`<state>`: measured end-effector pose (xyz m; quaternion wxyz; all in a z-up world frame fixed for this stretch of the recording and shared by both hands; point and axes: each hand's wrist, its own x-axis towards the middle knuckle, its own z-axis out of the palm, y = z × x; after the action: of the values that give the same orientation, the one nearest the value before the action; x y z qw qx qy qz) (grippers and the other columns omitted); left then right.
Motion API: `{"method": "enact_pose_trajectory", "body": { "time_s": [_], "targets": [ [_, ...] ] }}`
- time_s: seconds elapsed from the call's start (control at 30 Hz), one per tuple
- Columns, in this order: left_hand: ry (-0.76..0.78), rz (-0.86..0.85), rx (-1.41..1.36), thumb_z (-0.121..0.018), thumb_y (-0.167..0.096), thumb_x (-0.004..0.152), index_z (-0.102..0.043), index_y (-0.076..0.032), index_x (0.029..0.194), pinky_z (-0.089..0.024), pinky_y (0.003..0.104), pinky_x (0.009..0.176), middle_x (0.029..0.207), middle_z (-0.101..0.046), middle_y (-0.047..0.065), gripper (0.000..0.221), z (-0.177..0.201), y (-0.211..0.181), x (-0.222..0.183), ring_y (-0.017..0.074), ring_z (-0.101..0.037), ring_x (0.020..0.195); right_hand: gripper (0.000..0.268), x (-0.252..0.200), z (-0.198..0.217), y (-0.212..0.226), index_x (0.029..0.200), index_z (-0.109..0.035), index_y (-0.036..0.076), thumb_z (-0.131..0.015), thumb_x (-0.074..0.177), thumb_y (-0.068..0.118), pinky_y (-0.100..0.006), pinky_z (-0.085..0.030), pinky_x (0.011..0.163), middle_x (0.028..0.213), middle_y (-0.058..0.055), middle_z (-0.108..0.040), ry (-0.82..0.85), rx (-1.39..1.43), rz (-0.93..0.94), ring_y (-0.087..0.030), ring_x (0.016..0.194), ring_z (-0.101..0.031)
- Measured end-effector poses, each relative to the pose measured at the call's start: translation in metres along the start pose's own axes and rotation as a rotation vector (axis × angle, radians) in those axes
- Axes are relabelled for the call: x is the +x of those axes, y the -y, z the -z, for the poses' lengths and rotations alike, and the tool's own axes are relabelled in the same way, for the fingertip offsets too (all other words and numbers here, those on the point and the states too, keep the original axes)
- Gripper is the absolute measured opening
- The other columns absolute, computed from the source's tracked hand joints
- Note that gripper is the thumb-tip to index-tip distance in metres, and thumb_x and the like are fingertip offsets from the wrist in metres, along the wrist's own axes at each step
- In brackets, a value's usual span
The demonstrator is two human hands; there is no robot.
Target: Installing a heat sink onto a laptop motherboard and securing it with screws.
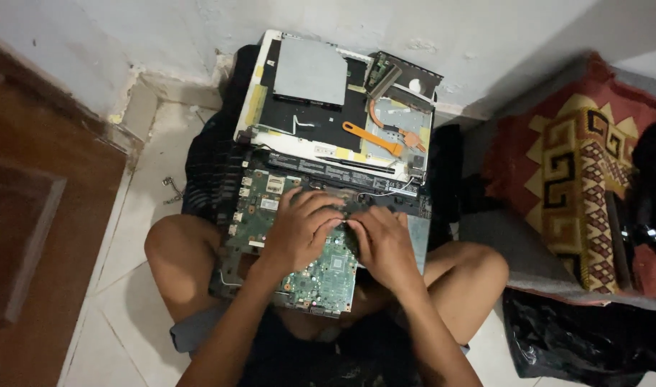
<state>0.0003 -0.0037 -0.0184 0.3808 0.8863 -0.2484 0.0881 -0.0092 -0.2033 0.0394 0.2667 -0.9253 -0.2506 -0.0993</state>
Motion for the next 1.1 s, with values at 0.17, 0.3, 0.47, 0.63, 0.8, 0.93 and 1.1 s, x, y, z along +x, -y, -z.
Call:
{"method": "enact_pose_trajectory", "body": {
  "time_s": [0.17, 0.3, 0.47, 0.63, 0.8, 0.93, 1.1],
  "targets": [
    [0.005, 0.038, -0.023, -0.060, -0.032, 0.105, -0.074, -0.014, 0.109, -0.032, 0.062, 0.113, 0.125, -0.071, 0.004, 0.023, 0.008, -0.008, 0.004, 0.0285, -0.061, 0.127, 0.013, 0.005, -0.015, -0.013, 0.094, -0.072, 0.016, -0.065, 0.102, 0.024, -0.034, -0.042, 0.077, 0.074, 0.000, -0.062, -0.139, -0.015, 0.057, -0.024, 0.078, -0.066],
    [-0.020, 0.011, -0.014, -0.067, -0.031, 0.101, -0.071, -0.014, 0.110, -0.033, 0.063, 0.113, 0.124, -0.069, 0.004, 0.020, 0.007, -0.007, 0.001, 0.0290, -0.061, 0.128, 0.010, 0.007, -0.014, -0.006, 0.095, -0.072, 0.012, -0.065, 0.101, 0.016, -0.036, -0.044, 0.078, 0.075, -0.005, -0.065, -0.150, 0.122, 0.044, -0.028, 0.079, -0.068],
    [-0.034, 0.017, -0.037, -0.065, -0.024, 0.102, -0.069, -0.013, 0.101, -0.034, 0.062, 0.112, 0.116, -0.070, 0.002, 0.012, 0.004, -0.004, 0.000, 0.0259, -0.062, 0.125, 0.013, 0.008, -0.011, 0.008, 0.089, -0.072, 0.014, -0.065, 0.101, 0.014, -0.034, -0.044, 0.077, 0.073, -0.003, -0.069, -0.139, 0.305, -0.040, -0.027, 0.077, -0.069],
    [-0.059, 0.004, -0.046, -0.067, -0.025, 0.101, -0.068, -0.014, 0.100, -0.034, 0.063, 0.112, 0.113, -0.071, 0.002, 0.011, 0.005, -0.005, 0.000, 0.0269, -0.063, 0.124, 0.013, 0.007, -0.008, 0.010, 0.089, -0.074, 0.013, -0.067, 0.099, 0.011, -0.036, -0.046, 0.076, 0.073, -0.004, -0.072, -0.153, 0.361, -0.095, -0.029, 0.076, -0.070],
    [-0.088, 0.030, -0.062, -0.062, -0.030, 0.105, -0.069, -0.014, 0.099, -0.034, 0.061, 0.113, 0.110, -0.073, 0.003, 0.019, 0.001, -0.004, 0.000, 0.0264, -0.064, 0.124, 0.017, 0.004, -0.014, 0.007, 0.084, -0.075, 0.013, -0.068, 0.099, 0.012, -0.035, -0.049, 0.071, 0.065, -0.004, -0.071, -0.177, 0.436, -0.187, -0.028, 0.067, -0.070],
    [-0.070, 0.074, -0.109, -0.049, -0.035, 0.110, -0.068, -0.015, 0.097, -0.031, 0.062, 0.115, 0.106, -0.074, 0.004, 0.031, 0.002, -0.004, -0.001, 0.0269, -0.064, 0.124, 0.018, 0.000, -0.017, 0.006, 0.084, -0.076, 0.010, -0.067, 0.099, 0.009, -0.034, -0.050, 0.068, 0.062, -0.005, -0.072, -0.186, 0.519, -0.272, -0.024, 0.060, -0.067],
    [-0.122, 0.090, -0.180, -0.051, -0.026, 0.109, -0.065, -0.014, 0.095, -0.035, 0.063, 0.113, 0.104, -0.072, 0.004, 0.023, -0.005, 0.006, -0.004, 0.0278, -0.067, 0.116, 0.021, -0.002, -0.011, 0.008, 0.082, -0.076, 0.011, -0.066, 0.100, 0.010, -0.028, -0.047, 0.065, 0.060, -0.002, -0.072, -0.200, 0.597, -0.361, -0.011, 0.057, -0.055]
  ]
}}
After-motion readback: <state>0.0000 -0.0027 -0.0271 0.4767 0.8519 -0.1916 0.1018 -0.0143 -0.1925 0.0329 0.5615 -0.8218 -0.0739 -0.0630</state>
